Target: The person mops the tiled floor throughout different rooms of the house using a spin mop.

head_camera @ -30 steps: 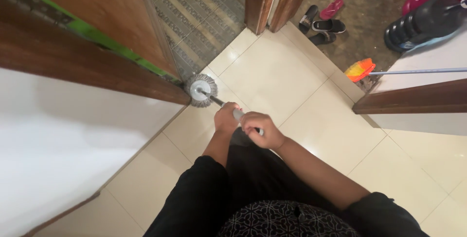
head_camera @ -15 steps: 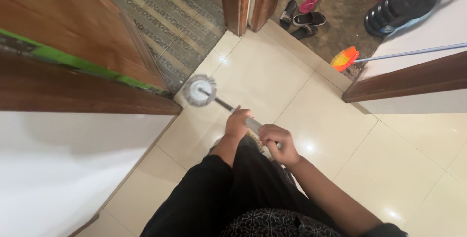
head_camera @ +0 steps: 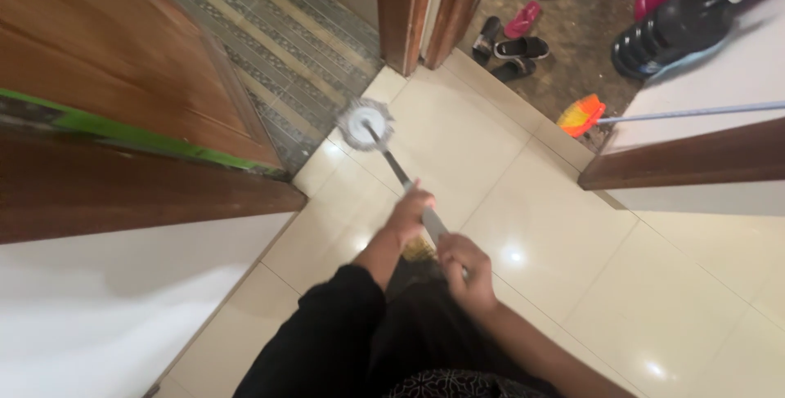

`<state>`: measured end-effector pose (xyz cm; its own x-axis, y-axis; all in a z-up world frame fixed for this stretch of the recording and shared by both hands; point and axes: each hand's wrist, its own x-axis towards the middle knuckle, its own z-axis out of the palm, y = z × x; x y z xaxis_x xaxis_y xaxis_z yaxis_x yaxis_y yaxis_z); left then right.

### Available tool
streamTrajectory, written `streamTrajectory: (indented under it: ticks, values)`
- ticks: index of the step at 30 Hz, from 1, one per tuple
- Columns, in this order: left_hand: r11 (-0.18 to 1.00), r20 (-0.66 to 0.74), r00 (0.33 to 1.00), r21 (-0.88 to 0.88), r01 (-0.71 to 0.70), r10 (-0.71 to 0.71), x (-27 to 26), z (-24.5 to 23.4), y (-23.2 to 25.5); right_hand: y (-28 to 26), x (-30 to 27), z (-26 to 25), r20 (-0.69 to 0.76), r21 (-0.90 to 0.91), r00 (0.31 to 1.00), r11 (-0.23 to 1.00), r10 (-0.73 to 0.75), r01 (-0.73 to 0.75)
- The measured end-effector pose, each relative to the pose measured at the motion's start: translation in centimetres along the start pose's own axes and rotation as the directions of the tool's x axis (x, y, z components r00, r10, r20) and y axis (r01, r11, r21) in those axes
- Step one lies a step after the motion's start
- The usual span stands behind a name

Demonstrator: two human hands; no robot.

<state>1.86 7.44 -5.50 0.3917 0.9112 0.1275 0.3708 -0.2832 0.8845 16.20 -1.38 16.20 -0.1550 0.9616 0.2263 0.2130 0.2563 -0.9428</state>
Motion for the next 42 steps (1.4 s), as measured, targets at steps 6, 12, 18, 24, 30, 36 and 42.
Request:
streamTrajectory:
  ticks: [6,12,18,24,30,36,42]
  values:
    - [0.998,0.030,0.999,-0.061,0.033,-0.032,2.0,-2.8,-1.0,4.5,1.3,2.7,0.000,0.008,0.999,0.999,-0.044,0.044]
    - [0.994,0.040,0.998,0.099,-0.042,0.038,6.5,-1.5,-4.7,1.8,6.1,0.8,-0.041,0.030,0.999,0.999,0.014,-0.012]
    - [0.986,-0.016,0.986,0.006,0.164,-0.164,4.7,-3.5,7.5,-0.1,6.2,-3.7,0.129,0.072,0.991,0.997,-0.026,0.017]
    - [0.956,-0.077,0.973,0.187,0.227,-0.216,12.6,-0.7,0.7,6.5,12.0,-6.6,0.091,0.218,0.994,0.975,-0.064,0.043]
    - [0.912,-0.193,0.917,0.154,0.379,-0.349,16.1,-7.4,3.7,5.2,20.4,-6.2,0.320,0.259,0.945,0.966,-0.064,-0.023]
    - [0.871,-0.458,0.796,0.089,0.484,-0.396,14.6,-6.7,2.8,6.2,25.0,-6.9,0.517,0.341,0.855,0.926,-0.041,-0.162]
    - [0.857,-0.568,0.739,0.107,0.504,-0.363,11.4,-8.6,-1.2,5.9,27.2,-3.2,0.609,0.351,0.783,0.928,-0.126,-0.124]
